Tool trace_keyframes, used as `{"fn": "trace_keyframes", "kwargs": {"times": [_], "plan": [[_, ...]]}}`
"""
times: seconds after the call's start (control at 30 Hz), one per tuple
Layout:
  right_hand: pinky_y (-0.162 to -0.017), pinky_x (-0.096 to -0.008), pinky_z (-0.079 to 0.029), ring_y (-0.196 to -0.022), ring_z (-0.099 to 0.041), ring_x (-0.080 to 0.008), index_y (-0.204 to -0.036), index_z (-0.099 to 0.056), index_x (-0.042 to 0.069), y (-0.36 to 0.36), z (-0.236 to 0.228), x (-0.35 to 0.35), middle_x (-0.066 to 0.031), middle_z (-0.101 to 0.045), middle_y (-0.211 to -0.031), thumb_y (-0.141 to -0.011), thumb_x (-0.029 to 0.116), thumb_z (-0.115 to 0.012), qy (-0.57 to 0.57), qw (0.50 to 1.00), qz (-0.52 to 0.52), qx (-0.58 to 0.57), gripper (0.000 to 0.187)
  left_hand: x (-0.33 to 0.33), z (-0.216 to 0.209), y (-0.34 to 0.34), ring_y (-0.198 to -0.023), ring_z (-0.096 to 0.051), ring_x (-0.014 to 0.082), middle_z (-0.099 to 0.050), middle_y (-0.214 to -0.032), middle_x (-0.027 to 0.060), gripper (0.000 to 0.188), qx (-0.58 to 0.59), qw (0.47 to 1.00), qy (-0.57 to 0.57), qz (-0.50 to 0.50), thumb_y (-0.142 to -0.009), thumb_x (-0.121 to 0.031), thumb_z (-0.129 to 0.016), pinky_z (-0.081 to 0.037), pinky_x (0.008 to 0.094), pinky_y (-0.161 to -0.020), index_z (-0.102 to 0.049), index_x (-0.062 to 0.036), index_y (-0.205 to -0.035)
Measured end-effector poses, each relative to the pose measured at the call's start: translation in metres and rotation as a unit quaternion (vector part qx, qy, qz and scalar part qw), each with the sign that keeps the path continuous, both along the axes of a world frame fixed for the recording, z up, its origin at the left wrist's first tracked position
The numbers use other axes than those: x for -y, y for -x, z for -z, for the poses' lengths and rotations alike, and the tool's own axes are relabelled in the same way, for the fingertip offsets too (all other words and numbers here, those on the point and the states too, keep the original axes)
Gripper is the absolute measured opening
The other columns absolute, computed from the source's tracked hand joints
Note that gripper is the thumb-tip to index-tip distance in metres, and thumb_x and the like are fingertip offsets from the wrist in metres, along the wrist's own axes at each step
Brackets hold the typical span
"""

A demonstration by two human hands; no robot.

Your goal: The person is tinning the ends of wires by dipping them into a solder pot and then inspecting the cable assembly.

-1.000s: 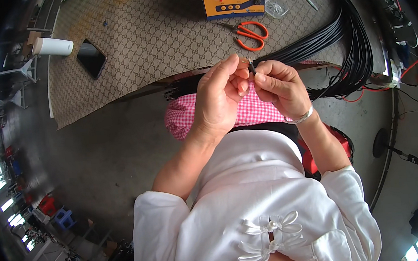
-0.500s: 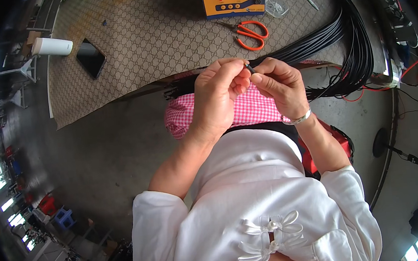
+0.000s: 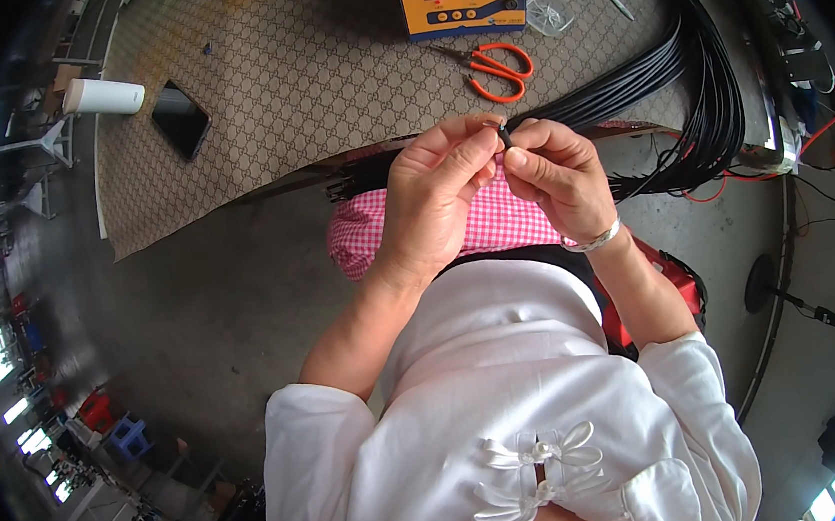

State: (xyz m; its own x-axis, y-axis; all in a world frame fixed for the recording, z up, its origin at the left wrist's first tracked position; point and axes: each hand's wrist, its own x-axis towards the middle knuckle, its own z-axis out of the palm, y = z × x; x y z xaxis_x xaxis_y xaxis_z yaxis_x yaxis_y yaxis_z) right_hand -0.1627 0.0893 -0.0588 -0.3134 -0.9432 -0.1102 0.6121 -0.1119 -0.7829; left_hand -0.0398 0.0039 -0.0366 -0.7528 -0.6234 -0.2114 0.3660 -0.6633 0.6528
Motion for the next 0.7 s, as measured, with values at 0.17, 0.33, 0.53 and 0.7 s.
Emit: {"fn": "trace_keyframes", "kwargs": {"times": [0.17,0.33,0.53,0.7], "plan": [[-0.047,-0.0175,-0.034,-0.056,-0.043,-0.0038,-0.086,-0.060,0.001,-0.0005,0.0013,0.0015,-0.0012,-0.057,-0.073,-0.081,0.002,-0.060,0.008,0.999,0.019,-0.032,0.005,-0.0017,-0.0045,0.0029,-0.066,-0.047,0.0056,-0.057,-0.077,0.0021,0.015,0.018,1.000,-0.008,-0.020,-0.083,-0.007,-0.057,-0.039,0.0170,-0.064,-0.060,0.0016,-0.095],[-0.047,-0.0172,-0.034,-0.056,-0.044,-0.0038,-0.086,-0.061,0.001,0.0001,0.0024,0.0018,-0.0013,-0.058,-0.073,-0.081,0.002,-0.060,0.011,0.999,0.011,-0.031,0.005,-0.0002,-0.0033,0.0020,-0.066,-0.049,0.0055,-0.058,-0.076,0.0021,0.016,0.040,0.999,-0.005,-0.022,-0.081,-0.008,-0.059,-0.040,0.0171,-0.062,-0.060,0.0017,-0.094],[-0.046,-0.0174,-0.032,-0.054,-0.042,-0.0036,-0.085,-0.060,0.001,-0.0041,0.0032,0.0019,-0.0020,-0.058,-0.072,-0.081,0.003,-0.060,-0.018,1.000,0.023,0.009,0.004,-0.0048,-0.0009,0.0042,-0.067,-0.049,0.0070,-0.058,-0.077,0.0030,0.015,0.045,0.998,-0.020,-0.050,-0.082,-0.008,-0.056,-0.040,0.0194,-0.063,-0.060,0.0018,-0.093],[-0.046,-0.0174,-0.032,-0.054,-0.042,-0.0038,-0.084,-0.060,0.001,-0.0032,0.0018,0.0029,-0.0024,-0.058,-0.072,-0.080,0.003,-0.060,-0.022,0.999,0.027,0.015,0.004,-0.0049,-0.0032,0.0069,-0.067,-0.050,0.0077,-0.059,-0.076,0.0037,0.014,0.036,0.997,-0.043,-0.052,-0.082,-0.009,-0.056,-0.041,0.0202,-0.063,-0.060,0.0012,-0.091]]}}
